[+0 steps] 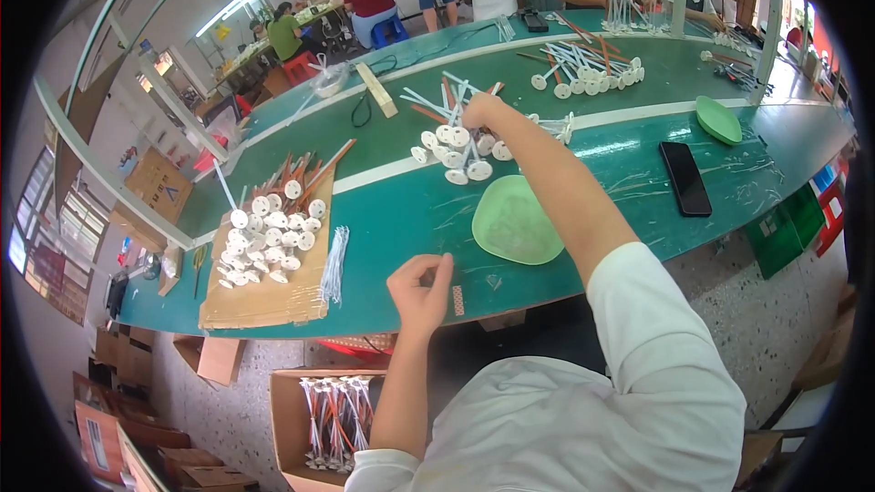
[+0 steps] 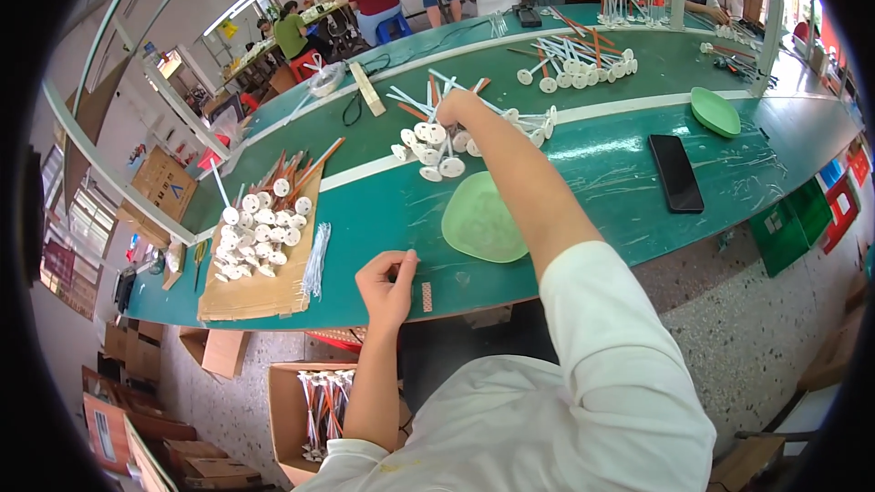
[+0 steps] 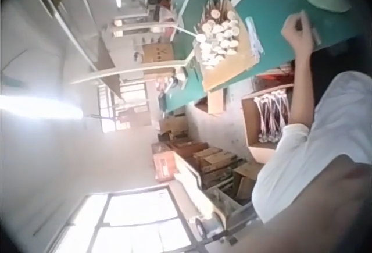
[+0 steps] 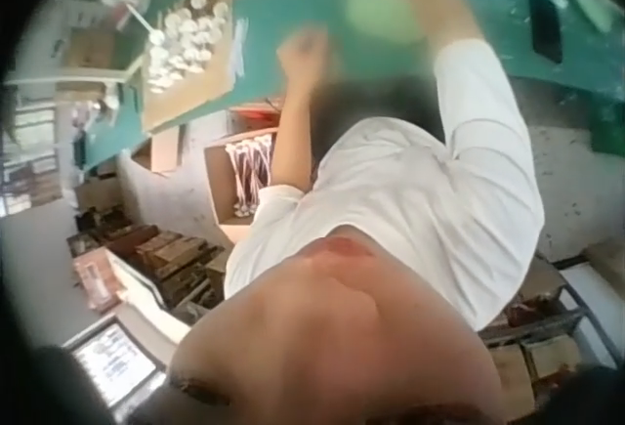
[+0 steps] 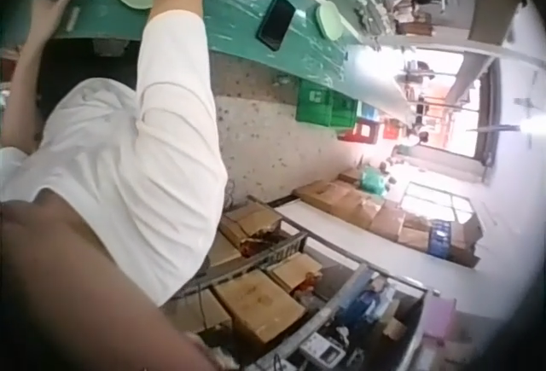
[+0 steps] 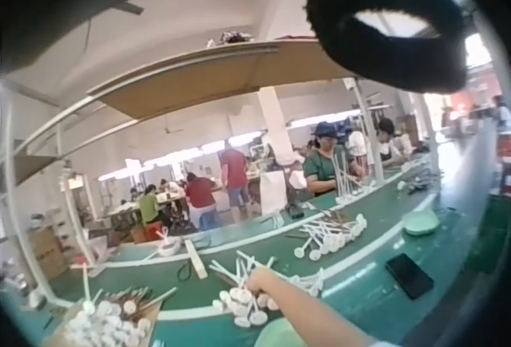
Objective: The recorder is assembling LED light strips by attaching plastic circular bases and testing them on a power rail.
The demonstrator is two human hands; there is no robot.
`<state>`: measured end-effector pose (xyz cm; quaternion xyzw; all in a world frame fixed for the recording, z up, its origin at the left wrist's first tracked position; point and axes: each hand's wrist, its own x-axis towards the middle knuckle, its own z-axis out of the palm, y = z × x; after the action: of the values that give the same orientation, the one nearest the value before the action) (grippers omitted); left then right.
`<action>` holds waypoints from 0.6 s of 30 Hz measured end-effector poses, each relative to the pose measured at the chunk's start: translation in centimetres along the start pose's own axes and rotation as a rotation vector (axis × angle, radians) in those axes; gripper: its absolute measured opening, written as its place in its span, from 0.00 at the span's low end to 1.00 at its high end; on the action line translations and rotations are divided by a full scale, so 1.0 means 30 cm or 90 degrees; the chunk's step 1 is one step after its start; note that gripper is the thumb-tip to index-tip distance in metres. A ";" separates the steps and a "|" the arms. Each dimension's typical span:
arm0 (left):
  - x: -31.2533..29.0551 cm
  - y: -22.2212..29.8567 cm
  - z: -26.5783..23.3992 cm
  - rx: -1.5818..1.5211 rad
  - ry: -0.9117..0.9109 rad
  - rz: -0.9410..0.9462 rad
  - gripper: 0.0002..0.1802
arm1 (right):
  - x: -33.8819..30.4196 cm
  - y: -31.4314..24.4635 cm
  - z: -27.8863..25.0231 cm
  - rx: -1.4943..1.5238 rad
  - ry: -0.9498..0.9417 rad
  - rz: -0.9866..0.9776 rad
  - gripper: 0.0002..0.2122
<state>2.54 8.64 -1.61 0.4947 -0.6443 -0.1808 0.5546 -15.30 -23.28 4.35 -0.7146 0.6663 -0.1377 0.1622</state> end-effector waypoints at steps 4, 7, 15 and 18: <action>-0.006 -0.050 -0.002 -0.052 -0.005 -0.081 0.08 | -0.105 -0.011 -0.052 0.199 0.098 0.051 0.16; -0.006 -0.057 0.003 -0.094 0.008 -0.074 0.08 | -0.180 0.011 -0.107 0.349 0.093 0.039 0.11; 0.022 0.044 0.030 -0.249 0.039 -0.102 0.11 | -0.561 -0.058 -0.196 0.638 0.159 -0.234 0.07; 0.008 0.140 0.033 -0.359 -0.050 -0.143 0.20 | -0.744 -0.084 -0.196 0.787 0.003 -0.271 0.06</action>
<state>-0.15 10.01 1.49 0.3817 -0.5308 -0.4317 0.6214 -17.09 -1.17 11.17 -0.6055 0.3087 -0.5260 0.5112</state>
